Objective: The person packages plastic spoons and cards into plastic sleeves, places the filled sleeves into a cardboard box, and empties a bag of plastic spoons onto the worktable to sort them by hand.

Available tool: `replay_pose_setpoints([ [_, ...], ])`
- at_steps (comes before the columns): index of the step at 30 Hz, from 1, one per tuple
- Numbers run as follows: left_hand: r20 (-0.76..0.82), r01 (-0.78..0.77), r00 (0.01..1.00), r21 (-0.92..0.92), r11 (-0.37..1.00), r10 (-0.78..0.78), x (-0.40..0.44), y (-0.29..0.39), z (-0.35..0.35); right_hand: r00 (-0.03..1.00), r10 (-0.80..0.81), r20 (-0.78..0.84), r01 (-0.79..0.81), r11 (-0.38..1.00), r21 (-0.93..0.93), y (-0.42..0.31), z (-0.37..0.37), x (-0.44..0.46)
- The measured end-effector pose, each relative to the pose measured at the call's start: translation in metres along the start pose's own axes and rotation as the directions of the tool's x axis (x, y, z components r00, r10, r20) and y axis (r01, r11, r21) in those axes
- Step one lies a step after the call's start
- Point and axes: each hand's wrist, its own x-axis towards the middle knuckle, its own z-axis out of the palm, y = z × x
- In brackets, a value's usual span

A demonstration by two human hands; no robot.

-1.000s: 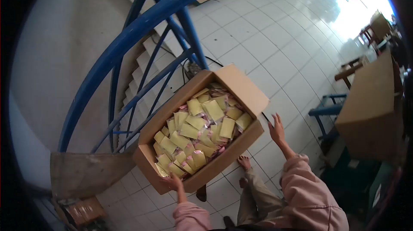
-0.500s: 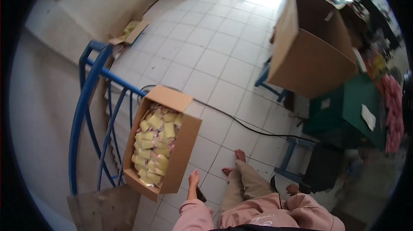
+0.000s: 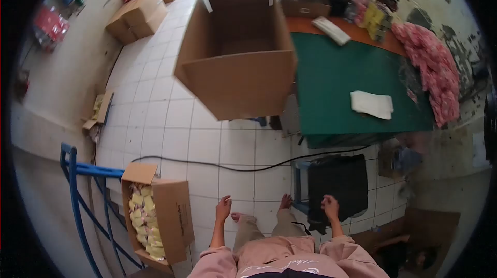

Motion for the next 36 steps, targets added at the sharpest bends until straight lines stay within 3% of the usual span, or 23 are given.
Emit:
replay_pose_setpoints([
  [2, 0.069, -0.175, 0.980, -0.127, 0.976, 0.185, 0.009, 0.082, 0.014, 0.931, -0.219, -0.292, 0.200, 0.975, -0.092, -0.032, -0.018, 0.027],
  [4, 0.153, -0.345, 0.914, -0.197, 0.918, 0.376, 0.024, 0.150, 0.035, 0.767, -0.343, -0.543, 0.279, 0.939, -0.199, -0.078, -0.039, 0.050],
  [6, 0.131, -0.526, 0.837, -0.072, 0.847, 0.531, 0.030, 0.223, 0.039, 0.605, -0.398, -0.689, 0.310, 0.915, -0.257, -0.132, -0.061, 0.063],
  [8, -0.034, -0.701, 0.712, 0.020, 0.713, 0.702, 0.041, 0.283, 0.051, 0.483, -0.466, -0.741, 0.327, 0.881, -0.341, -0.164, -0.087, 0.089],
  [10, -0.071, -0.712, 0.698, 0.036, 0.701, 0.713, 0.052, 0.332, 0.061, 0.422, -0.498, -0.757, 0.336, 0.862, -0.380, -0.188, -0.111, 0.124],
  [13, -0.104, -0.725, 0.682, 0.036, 0.688, 0.724, 0.070, 0.370, 0.077, 0.448, -0.417, -0.791, 0.280, 0.905, -0.319, -0.199, -0.136, 0.167],
  [15, -0.121, -0.644, 0.699, 0.323, 0.694, 0.705, 0.077, 0.384, 0.089, 0.401, -0.289, -0.869, 0.149, 0.957, -0.250, -0.200, -0.149, 0.201],
  [16, -0.077, -0.611, 0.733, 0.363, 0.704, 0.676, 0.077, 0.385, 0.091, 0.322, -0.285, -0.903, 0.128, 0.958, -0.257, -0.195, -0.147, 0.210],
  [27, -0.001, -0.520, 0.826, 0.383, 0.763, 0.564, 0.068, 0.398, 0.083, 0.298, -0.287, -0.911, 0.109, 0.958, -0.266, -0.192, -0.141, 0.202],
  [31, 0.002, -0.519, 0.815, 0.445, 0.730, 0.579, 0.069, 0.392, 0.085, -0.061, 0.089, -0.994, 0.316, 0.946, 0.065, -0.155, -0.140, 0.212],
  [33, 0.001, -0.534, 0.805, 0.439, 0.723, 0.594, 0.071, 0.394, 0.087, -0.109, 0.381, -0.918, 0.160, 0.918, 0.362, -0.094, -0.127, 0.217],
  [35, 0.018, -0.513, 0.823, 0.450, 0.731, 0.567, 0.068, 0.395, 0.086, -0.023, 0.462, -0.886, -0.059, 0.885, 0.463, -0.027, -0.095, 0.221],
  [36, 0.029, -0.521, 0.821, 0.443, 0.729, 0.570, 0.068, 0.396, 0.085, 0.208, -0.310, -0.928, -0.017, 0.947, -0.321, 0.028, -0.051, 0.227],
])
